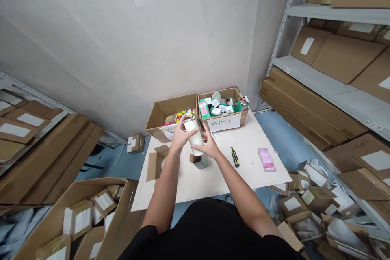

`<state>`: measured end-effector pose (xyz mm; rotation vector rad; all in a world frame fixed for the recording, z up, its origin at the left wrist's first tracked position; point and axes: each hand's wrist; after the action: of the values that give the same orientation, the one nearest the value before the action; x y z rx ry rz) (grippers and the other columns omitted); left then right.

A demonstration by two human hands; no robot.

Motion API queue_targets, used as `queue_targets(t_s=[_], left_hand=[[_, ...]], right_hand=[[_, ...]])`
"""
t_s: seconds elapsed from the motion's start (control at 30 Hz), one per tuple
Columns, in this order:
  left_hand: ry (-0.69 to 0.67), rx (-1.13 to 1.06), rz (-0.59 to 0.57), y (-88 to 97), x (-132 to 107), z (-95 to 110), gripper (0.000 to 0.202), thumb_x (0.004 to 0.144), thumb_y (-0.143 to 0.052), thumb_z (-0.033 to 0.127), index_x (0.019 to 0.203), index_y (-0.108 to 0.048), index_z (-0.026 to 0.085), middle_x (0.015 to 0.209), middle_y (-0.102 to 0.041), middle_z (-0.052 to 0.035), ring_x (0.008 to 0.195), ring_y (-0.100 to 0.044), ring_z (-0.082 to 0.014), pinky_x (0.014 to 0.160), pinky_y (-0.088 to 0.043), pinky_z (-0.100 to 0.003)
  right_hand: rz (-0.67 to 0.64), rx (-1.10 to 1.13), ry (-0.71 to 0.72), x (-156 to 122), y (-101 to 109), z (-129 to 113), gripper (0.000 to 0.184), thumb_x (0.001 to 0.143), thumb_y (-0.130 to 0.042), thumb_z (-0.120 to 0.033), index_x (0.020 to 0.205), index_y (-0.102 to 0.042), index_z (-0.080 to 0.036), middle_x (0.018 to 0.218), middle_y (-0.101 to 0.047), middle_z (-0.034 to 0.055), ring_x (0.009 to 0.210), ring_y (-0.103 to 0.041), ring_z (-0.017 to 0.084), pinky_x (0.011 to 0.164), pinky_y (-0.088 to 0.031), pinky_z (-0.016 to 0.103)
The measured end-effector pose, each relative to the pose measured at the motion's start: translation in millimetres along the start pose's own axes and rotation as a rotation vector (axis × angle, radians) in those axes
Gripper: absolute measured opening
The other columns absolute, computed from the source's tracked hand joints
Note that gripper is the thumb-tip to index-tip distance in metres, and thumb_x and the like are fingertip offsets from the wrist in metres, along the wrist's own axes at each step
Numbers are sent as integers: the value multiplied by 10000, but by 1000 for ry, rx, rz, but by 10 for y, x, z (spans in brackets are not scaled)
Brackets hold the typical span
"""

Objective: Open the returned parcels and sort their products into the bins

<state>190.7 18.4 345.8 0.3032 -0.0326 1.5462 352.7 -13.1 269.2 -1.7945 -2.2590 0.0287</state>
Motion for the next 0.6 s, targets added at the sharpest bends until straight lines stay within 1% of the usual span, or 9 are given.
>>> queue_targets(t_s=[0.03, 0.1, 0.2, 0.27, 0.3, 0.37, 0.43, 0.5, 0.6], left_hand=[[10, -28, -9, -8, -7, -2, 1231, 717, -938, 514, 1699, -231, 286, 1571, -543, -149, 1364, -600, -318, 1139, -514, -462], [30, -92, -85, -15, -30, 3, 1253, 741, -920, 524, 1712, -165, 289, 1537, -577, -149, 1329, -628, -314, 1124, -524, -480], [40, -108, -158, -26, -71, 19, 1278, 741, -923, 521, 1716, -123, 318, 1586, -532, -146, 1353, -609, -316, 1129, -517, -472], [45, -70, -123, -38, -92, 24, 1283, 716, -948, 501, 1712, -161, 313, 1581, -534, -152, 1341, -612, -318, 1118, -524, -457], [53, -59, -101, -44, -101, 23, 1288, 703, -960, 488, 1710, -178, 301, 1537, -574, -157, 1304, -635, -316, 1098, -537, -456], [77, -81, -76, -49, -118, 15, 1286, 703, -963, 473, 1709, -185, 278, 1404, -669, -151, 1206, -687, -301, 1055, -563, -460], [96, -138, -74, -49, -136, 2, 1255, 737, -939, 477, 1709, -170, 279, 1332, -709, -134, 1163, -708, -285, 1039, -571, -461], [99, -161, -59, -45, -151, -19, 1212, 769, -914, 480, 1709, -170, 296, 1374, -692, -133, 1217, -688, -285, 1063, -557, -455], [82, -95, 21, -28, -165, -68, 1231, 738, -942, 450, 1706, -196, 305, 1444, -651, -137, 1301, -644, -297, 1099, -533, -438]], right_hand=[[-53, 28, 3, -18, 16, -12, 1245, 741, -904, -432, 1714, -132, -348, 1320, -695, 94, 1138, -700, 274, 1004, -565, 454], [-124, 53, -13, -52, 48, -34, 1227, 766, -882, -444, 1716, -111, -351, 1330, -687, 95, 1117, -704, 268, 989, -566, 453], [-58, -21, -47, -83, 79, -41, 1309, 699, -936, -433, 1717, -118, -351, 1268, -688, 86, 1032, -703, 259, 911, -586, 429], [17, -76, -51, -90, 93, -29, 1360, 666, -958, -435, 1719, -101, -358, 1256, -675, 82, 1036, -690, 261, 892, -588, 421], [28, -83, -49, -91, 103, -22, 1371, 669, -956, -441, 1719, -79, -364, 1269, -665, 83, 1057, -683, 263, 900, -585, 420], [-27, -59, -45, -92, 127, -11, 1366, 696, -940, -452, 1718, -37, -375, 1314, -645, 91, 1105, -673, 265, 931, -577, 423], [-123, -14, -59, -95, 148, -6, 1340, 729, -919, -450, 1717, -18, -376, 1321, -643, 93, 1102, -677, 258, 937, -572, 423], [-159, -7, -87, -99, 150, -6, 1333, 731, -919, -441, 1718, -25, -374, 1263, -660, 79, 1025, -689, 242, 898, -579, 412], [-96, -61, -100, -99, 116, -1, 1368, 689, -948, -436, 1718, -49, -383, 1172, -664, 44, 928, -676, 218, 849, -584, 397]])
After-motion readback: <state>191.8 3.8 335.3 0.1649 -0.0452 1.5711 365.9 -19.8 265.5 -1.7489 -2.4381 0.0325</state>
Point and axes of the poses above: each hand's wrist, its own x-axis towards the middle knuckle, its own y-axis out of the back of the hand, z = x × y
